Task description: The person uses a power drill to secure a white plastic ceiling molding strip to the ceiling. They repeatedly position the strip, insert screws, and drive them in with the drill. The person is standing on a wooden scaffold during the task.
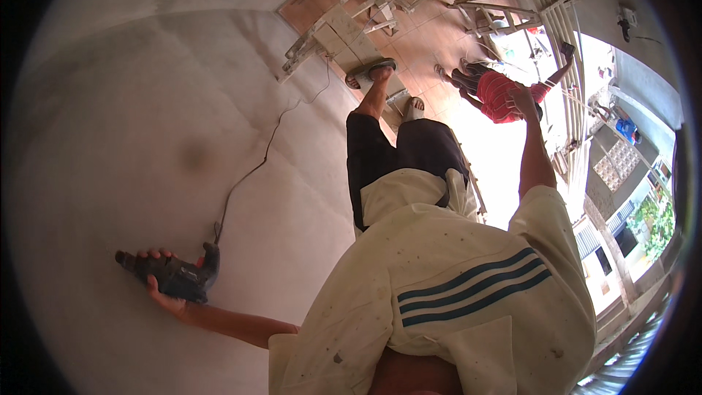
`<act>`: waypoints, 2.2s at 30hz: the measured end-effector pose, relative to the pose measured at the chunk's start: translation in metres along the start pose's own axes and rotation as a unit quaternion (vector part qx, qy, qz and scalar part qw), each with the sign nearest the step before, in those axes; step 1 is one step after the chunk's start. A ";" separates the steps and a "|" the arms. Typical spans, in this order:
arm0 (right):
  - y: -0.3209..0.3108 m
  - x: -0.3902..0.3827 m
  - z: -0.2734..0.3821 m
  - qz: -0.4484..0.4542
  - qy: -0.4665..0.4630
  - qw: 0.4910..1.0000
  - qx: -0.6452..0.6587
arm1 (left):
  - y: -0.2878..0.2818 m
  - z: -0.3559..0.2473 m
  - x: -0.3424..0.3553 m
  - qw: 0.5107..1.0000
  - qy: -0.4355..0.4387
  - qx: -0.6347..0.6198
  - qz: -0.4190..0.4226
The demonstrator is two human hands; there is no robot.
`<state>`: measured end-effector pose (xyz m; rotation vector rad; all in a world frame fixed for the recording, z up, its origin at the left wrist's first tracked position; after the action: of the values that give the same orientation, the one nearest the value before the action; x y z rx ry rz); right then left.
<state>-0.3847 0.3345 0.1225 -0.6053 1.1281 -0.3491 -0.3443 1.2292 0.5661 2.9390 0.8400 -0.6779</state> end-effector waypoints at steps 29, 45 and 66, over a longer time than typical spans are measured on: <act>0.092 -0.003 0.011 0.088 0.011 0.996 0.012 | 0.038 0.001 0.042 0.996 -0.087 -0.006 -0.015; 0.082 0.064 -0.053 -0.026 0.100 0.991 0.091 | 0.337 0.217 0.093 0.906 -0.371 -0.104 0.178; 0.128 0.198 -0.225 -0.251 0.172 0.437 0.846 | 0.381 0.377 -0.021 0.837 -0.506 -0.033 0.207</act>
<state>-0.5170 0.2651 -0.1673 1.0884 0.3872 -1.8776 -0.3197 0.8455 0.1929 2.0274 0.0965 -1.7895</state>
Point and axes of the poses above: each hand's wrist, its own x-axis towards the middle knuckle, its own y-axis out of the palm, z = x × y, the point moved 4 cm from there along x, towards the middle knuckle, and after that the axes turned 10 degrees about -z, right-handed, at the moved point
